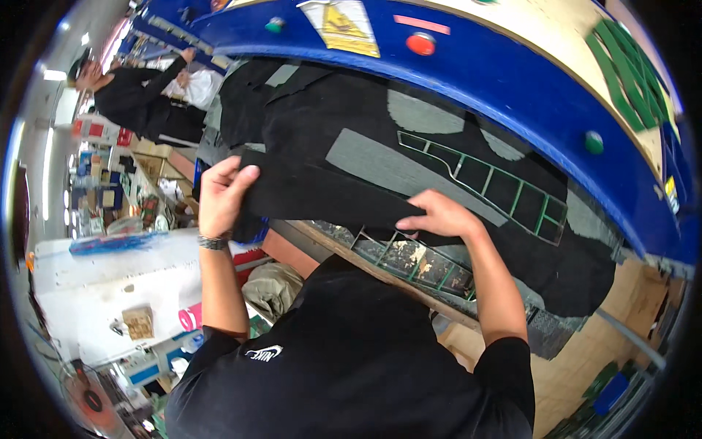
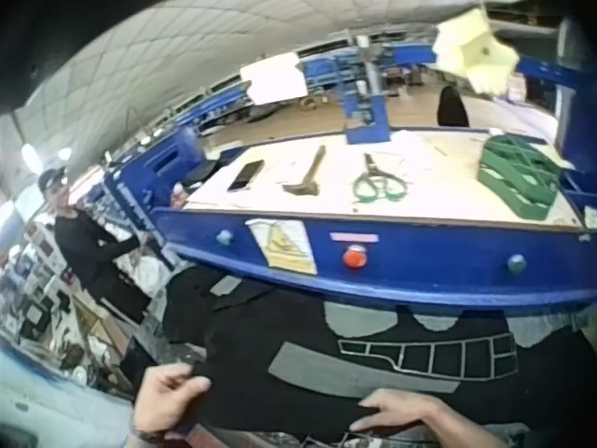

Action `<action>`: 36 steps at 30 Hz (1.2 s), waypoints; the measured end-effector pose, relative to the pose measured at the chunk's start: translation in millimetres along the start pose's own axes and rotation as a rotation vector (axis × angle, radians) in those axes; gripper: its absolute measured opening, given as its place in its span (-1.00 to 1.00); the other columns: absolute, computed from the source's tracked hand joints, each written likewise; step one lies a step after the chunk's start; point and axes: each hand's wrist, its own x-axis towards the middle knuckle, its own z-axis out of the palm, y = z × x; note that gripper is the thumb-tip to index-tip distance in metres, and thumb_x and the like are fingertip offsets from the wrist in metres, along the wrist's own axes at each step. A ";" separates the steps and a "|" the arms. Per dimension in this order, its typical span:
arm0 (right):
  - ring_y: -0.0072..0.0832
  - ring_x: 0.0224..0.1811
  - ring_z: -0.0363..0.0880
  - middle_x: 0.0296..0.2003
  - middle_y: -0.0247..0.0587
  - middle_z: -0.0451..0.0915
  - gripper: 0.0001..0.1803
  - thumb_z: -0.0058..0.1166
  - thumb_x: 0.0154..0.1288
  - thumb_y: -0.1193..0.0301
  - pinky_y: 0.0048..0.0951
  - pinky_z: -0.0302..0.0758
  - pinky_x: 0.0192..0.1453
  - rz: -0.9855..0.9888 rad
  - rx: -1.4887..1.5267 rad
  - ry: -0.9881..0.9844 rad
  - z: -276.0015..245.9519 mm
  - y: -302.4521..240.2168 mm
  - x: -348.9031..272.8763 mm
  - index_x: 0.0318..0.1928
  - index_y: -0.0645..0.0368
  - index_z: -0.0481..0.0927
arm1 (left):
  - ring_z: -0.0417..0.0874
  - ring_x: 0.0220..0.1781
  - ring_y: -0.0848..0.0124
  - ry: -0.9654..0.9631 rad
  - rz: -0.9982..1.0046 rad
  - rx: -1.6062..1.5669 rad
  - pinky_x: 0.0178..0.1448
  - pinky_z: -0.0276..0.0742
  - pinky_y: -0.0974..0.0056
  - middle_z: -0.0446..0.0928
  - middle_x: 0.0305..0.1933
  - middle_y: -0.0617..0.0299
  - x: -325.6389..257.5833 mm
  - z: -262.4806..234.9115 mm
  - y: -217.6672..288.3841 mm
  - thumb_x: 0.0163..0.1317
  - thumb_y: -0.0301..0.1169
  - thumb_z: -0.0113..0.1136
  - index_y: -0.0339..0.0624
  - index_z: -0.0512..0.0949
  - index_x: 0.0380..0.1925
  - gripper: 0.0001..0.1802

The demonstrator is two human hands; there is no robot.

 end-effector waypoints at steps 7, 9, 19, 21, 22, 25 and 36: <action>-0.68 -0.55 0.50 -0.54 -0.36 0.66 -0.74 0.13 0.45 0.29 -0.51 0.45 -0.39 0.241 -0.016 -0.084 -3.9 -18.9 49.2 -0.26 0.24 0.72 | 0.64 -0.13 0.60 0.322 -0.172 -0.267 0.01 0.55 0.44 0.68 -0.13 0.28 -55.4 -137.7 -147.1 0.43 -0.43 0.18 -0.30 0.57 -0.11 -0.84; -0.68 -0.55 0.50 -0.55 -0.36 0.66 -0.73 0.15 0.44 0.30 -0.53 0.44 -0.39 0.290 -0.056 -0.069 -14.0 -39.7 85.2 -0.31 0.24 0.72 | 0.67 -0.07 0.55 0.304 -0.220 -0.413 0.07 0.57 0.41 0.68 -0.05 0.22 -81.5 -156.5 -207.6 0.44 -0.45 0.16 -0.29 0.55 -0.04 -0.82; -0.68 -0.56 0.46 -0.64 -0.37 0.57 -0.68 0.39 0.23 0.20 -0.50 0.41 -0.40 0.322 -0.516 0.251 -47.2 -50.6 305.6 -0.47 0.22 0.72 | 0.58 -0.48 0.59 0.173 -0.642 -0.748 -0.40 0.54 0.45 0.57 -0.41 0.40 -124.4 -125.9 -318.3 0.44 -0.33 0.20 -0.06 0.47 -0.30 -0.86; -0.27 -0.40 0.65 -0.47 -0.06 0.64 -0.74 0.34 0.22 0.30 -0.31 0.54 -0.22 -0.036 -0.780 0.572 -28.2 -36.6 310.2 -0.30 0.29 0.70 | 0.69 -0.33 0.47 0.192 -0.794 -0.748 -0.25 0.68 0.33 0.64 -0.31 0.30 -123.1 -125.8 -333.6 0.42 -0.33 0.22 -0.12 0.50 -0.23 -0.86; -0.20 -0.31 0.67 -0.37 -0.02 0.65 -0.72 0.33 0.23 0.30 -0.28 0.56 -0.17 -0.028 -0.802 0.607 -18.5 -40.4 303.1 -0.20 0.27 0.69 | 0.72 -0.26 0.44 0.192 -0.818 -0.686 -0.22 0.65 0.33 0.68 -0.23 0.22 -121.7 -131.2 -334.6 0.40 -0.32 0.24 -0.20 0.52 -0.15 -0.81; -0.16 -0.09 0.68 -0.10 0.01 0.65 -0.59 0.34 0.22 0.29 -0.25 0.58 -0.03 0.123 -0.830 0.629 0.7 -64.1 242.5 0.02 0.22 0.64 | 0.75 -0.14 0.31 0.181 -0.588 -0.262 -0.06 0.69 0.25 0.68 -0.16 0.05 -117.9 -155.7 -357.4 0.44 -0.33 0.18 -0.28 0.49 -0.06 -0.75; -0.05 0.48 0.21 0.38 -0.10 0.36 -0.06 0.51 -0.06 0.32 -0.12 0.21 0.52 0.588 -1.039 0.716 -28.8 20.9 -42.0 0.38 0.13 0.36 | 0.73 0.01 0.32 -0.482 -0.150 -0.333 0.00 0.63 0.30 0.68 -0.04 0.10 63.4 56.1 -172.5 0.39 -0.30 0.25 -0.28 0.54 0.06 -0.64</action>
